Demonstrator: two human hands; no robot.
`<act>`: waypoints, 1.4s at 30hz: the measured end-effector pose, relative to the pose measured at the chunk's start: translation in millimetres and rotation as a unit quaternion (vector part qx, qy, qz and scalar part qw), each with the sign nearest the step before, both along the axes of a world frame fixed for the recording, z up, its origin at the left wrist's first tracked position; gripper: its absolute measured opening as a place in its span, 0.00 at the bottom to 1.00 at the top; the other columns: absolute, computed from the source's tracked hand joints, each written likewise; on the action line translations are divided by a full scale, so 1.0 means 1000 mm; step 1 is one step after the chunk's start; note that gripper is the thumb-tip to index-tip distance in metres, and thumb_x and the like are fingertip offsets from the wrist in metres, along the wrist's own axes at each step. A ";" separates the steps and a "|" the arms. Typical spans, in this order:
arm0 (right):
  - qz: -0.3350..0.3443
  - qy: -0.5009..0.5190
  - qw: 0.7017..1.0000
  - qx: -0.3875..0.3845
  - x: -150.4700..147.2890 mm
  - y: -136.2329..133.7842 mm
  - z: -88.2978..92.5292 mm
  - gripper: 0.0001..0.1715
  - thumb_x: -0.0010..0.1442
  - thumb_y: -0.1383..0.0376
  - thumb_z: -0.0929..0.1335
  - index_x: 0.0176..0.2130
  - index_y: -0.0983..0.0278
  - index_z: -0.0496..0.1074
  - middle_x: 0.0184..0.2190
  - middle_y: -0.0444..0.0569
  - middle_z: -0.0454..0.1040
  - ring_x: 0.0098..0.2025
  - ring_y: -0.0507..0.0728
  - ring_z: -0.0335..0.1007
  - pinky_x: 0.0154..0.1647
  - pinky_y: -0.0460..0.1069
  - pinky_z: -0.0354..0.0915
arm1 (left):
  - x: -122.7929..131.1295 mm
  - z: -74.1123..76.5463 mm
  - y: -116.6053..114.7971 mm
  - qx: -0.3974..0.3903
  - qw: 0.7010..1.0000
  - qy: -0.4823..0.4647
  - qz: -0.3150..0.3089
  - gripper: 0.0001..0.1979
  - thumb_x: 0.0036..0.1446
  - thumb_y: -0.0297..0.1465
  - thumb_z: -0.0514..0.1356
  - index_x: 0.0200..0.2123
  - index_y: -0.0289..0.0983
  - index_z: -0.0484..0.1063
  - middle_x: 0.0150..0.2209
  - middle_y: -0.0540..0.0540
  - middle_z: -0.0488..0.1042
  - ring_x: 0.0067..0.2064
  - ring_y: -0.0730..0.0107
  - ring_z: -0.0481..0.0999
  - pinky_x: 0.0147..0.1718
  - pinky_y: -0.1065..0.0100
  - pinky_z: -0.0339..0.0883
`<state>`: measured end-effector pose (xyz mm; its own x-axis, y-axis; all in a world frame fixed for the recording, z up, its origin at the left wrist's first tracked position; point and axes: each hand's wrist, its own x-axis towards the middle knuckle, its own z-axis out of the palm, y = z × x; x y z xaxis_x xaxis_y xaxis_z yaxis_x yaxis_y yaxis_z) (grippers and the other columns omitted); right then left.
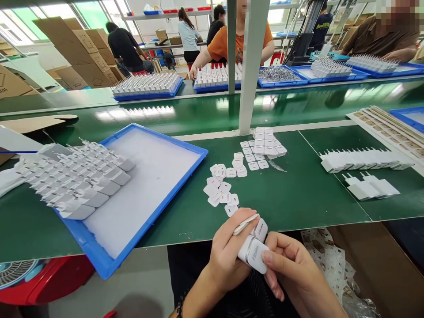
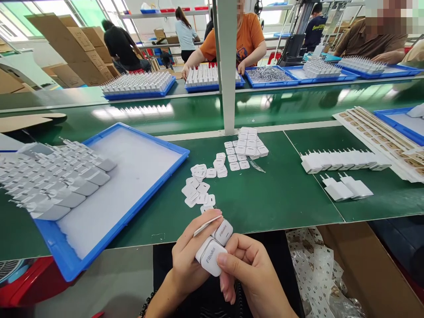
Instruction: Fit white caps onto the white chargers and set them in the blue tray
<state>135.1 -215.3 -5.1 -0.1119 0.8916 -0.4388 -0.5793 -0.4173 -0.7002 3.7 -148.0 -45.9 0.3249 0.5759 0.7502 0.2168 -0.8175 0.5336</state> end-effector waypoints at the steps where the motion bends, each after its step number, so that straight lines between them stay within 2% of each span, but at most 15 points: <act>1: 0.001 0.002 1.000 0.003 0.000 0.000 -0.001 0.22 0.50 0.54 0.76 0.23 0.64 0.64 0.13 0.41 0.67 0.13 0.46 0.57 0.15 0.41 0.56 | 0.000 -0.001 0.000 0.001 1.000 -0.002 -0.001 0.21 0.58 0.24 0.61 0.55 0.31 0.69 0.50 0.34 0.73 0.51 0.56 0.76 0.48 0.59 0.76; 9: -0.007 -0.001 1.000 -0.016 -0.003 0.001 0.005 0.21 0.51 0.55 0.75 0.23 0.64 0.64 0.13 0.41 0.68 0.13 0.45 0.56 0.15 0.41 0.56 | -0.001 -0.004 -0.002 -0.006 1.000 0.002 0.011 0.21 0.60 0.25 0.59 0.56 0.34 0.68 0.51 0.35 0.73 0.51 0.56 0.76 0.46 0.58 0.76; 16: -0.014 0.035 0.999 0.007 -0.004 0.003 -0.003 0.21 0.52 0.57 0.75 0.21 0.64 0.63 0.11 0.41 0.67 0.11 0.44 0.53 0.12 0.40 0.51 | 0.000 -0.006 -0.003 -0.002 1.000 0.008 -0.003 0.22 0.59 0.25 0.60 0.57 0.34 0.67 0.50 0.35 0.73 0.51 0.56 0.75 0.47 0.57 0.76; 23: -0.028 0.011 1.000 -0.003 -0.006 0.004 -0.005 0.23 0.52 0.56 0.75 0.20 0.65 0.63 0.10 0.40 0.67 0.10 0.44 0.52 0.11 0.39 0.49 | -0.001 -0.006 -0.003 -0.013 1.000 0.021 -0.010 0.23 0.57 0.23 0.61 0.57 0.33 0.67 0.51 0.34 0.72 0.52 0.56 0.75 0.49 0.57 0.75; 33: -0.051 -0.097 0.993 0.036 -0.009 0.002 -0.016 0.24 0.55 0.54 0.73 0.20 0.63 0.61 0.09 0.35 0.59 0.11 0.43 0.45 0.13 0.41 0.42 | 0.001 -0.005 -0.005 -0.061 0.998 0.010 -0.011 0.23 0.55 0.19 0.60 0.55 0.34 0.68 0.51 0.37 0.72 0.49 0.62 0.76 0.45 0.64 0.76; 39: -0.051 -0.186 0.979 0.066 -0.009 0.005 -0.013 0.26 0.55 0.53 0.72 0.19 0.62 0.58 0.10 0.36 0.57 0.14 0.45 0.46 0.16 0.43 0.44 | 0.002 -0.003 -0.006 -0.098 0.995 0.009 -0.006 0.21 0.56 0.20 0.60 0.53 0.36 0.69 0.49 0.39 0.73 0.47 0.64 0.77 0.44 0.64 0.76; 42: -0.076 -0.241 0.964 0.079 -0.011 0.006 -0.012 0.28 0.53 0.53 0.72 0.17 0.62 0.56 0.12 0.36 0.54 0.17 0.46 0.45 0.19 0.44 0.46 | 0.002 -0.004 -0.006 -0.114 0.994 -0.001 -0.001 0.20 0.56 0.22 0.61 0.53 0.37 0.69 0.49 0.39 0.73 0.47 0.65 0.76 0.46 0.64 0.75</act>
<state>124.5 -209.3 -17.1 0.2092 0.9418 -0.2632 -0.2159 -0.2181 -0.9518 6.1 -154.4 -49.5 0.3242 0.7299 0.6018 0.2137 -0.6762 0.7050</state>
